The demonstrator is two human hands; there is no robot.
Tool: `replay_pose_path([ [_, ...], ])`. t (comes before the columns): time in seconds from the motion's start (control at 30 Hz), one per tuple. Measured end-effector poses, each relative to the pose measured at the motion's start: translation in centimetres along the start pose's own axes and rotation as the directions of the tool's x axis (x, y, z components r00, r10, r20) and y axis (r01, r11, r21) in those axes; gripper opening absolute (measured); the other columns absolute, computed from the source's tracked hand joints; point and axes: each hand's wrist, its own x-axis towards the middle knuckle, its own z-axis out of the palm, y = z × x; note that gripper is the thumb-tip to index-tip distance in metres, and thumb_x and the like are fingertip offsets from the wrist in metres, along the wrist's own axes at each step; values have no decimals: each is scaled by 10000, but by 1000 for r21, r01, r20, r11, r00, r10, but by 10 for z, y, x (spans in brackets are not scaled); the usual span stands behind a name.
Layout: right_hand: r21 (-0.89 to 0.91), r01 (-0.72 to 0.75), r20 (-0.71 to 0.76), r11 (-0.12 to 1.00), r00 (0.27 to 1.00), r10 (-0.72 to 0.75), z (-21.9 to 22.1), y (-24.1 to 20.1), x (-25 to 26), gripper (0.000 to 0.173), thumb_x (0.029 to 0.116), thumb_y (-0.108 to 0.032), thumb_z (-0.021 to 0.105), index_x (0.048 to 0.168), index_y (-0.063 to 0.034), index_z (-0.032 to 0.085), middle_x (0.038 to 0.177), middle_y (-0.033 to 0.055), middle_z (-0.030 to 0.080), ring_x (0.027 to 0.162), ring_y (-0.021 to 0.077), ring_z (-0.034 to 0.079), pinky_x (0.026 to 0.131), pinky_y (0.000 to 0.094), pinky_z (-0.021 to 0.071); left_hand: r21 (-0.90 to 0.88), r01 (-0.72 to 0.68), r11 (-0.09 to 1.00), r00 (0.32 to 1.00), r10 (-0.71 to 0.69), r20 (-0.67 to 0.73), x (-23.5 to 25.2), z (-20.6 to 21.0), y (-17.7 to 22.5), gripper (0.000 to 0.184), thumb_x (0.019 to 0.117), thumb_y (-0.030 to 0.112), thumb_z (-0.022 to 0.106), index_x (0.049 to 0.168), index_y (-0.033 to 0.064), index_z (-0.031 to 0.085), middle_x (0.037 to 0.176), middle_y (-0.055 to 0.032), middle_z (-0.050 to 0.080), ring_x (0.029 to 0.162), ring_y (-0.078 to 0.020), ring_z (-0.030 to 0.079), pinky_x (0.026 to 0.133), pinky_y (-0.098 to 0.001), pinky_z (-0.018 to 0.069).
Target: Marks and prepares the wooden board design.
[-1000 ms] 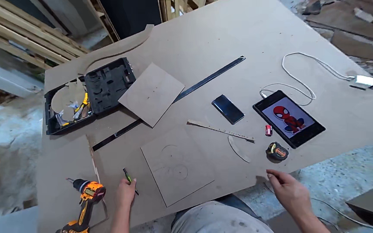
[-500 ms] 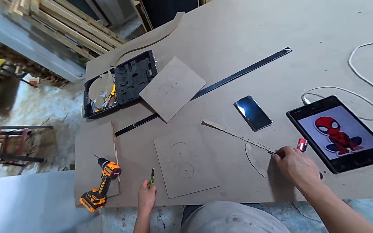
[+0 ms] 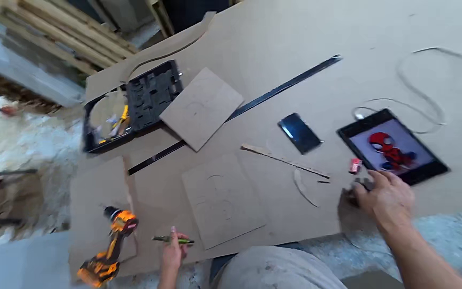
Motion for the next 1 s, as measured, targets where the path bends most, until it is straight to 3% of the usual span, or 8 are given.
replay_pose_path([
  [0.1,-32,-145,5,989,989,145,4,5,-26,525,993,-362,647,1371,0,605,1403,288,570,1305,486,547,1041,696,443,-34,-72,997,997,72,22,14,-19,11,600,1124,433,346,993,-9,731,540,-23,596,424,-102,527,441,-283,481],
  [0.23,-50,-247,108,968,962,251,11,6,-37,576,1001,-483,623,1392,-61,594,1329,254,625,1211,462,615,977,686,490,-55,-334,941,922,338,190,44,-40,6,369,1086,281,478,1193,-19,666,868,-76,748,756,-162,728,725,-344,624],
  [0.3,-42,-249,142,968,957,252,12,-7,-43,646,933,-494,723,1347,-14,597,1271,283,629,1171,480,620,957,694,494,-117,-415,902,857,431,282,52,-42,11,376,1098,230,431,1311,-37,589,984,-120,761,839,-210,753,769,-375,640],
  [0.4,32,-228,74,973,972,225,23,-44,-78,642,844,-441,816,1263,9,632,1177,290,653,1101,482,636,918,700,499,-119,-530,840,713,517,473,64,-27,17,349,1101,212,430,1299,-21,597,972,-89,773,844,-201,766,778,-380,659],
  [0.57,397,10,382,918,907,-175,42,-188,-190,721,783,-491,794,1363,-116,585,1162,97,684,982,236,694,851,500,603,30,-611,791,530,380,758,34,20,64,374,1026,325,616,1335,116,640,1159,-16,733,1062,-106,701,973,-351,581],
  [0.67,508,110,456,854,807,-375,58,-247,-208,711,798,-481,782,1385,-135,580,1225,72,667,1096,194,664,952,425,575,13,-623,782,419,319,850,28,34,83,364,1019,380,623,1268,118,674,1049,-23,737,932,-105,703,881,-339,587],
  [0.77,530,148,461,835,776,-430,68,-259,-207,672,803,-490,764,1365,-168,584,1203,42,658,1103,170,647,949,395,566,43,-550,834,409,224,884,38,22,88,335,978,368,693,1183,103,678,831,-19,688,684,-112,624,675,-317,544],
  [1.0,574,244,469,781,684,-558,83,-261,-193,745,799,-506,770,1442,-221,524,1273,29,647,1178,178,625,1003,396,539,232,-663,712,409,85,909,44,13,103,323,927,320,750,1113,73,658,860,-45,681,756,-141,650,737,-369,561],
])
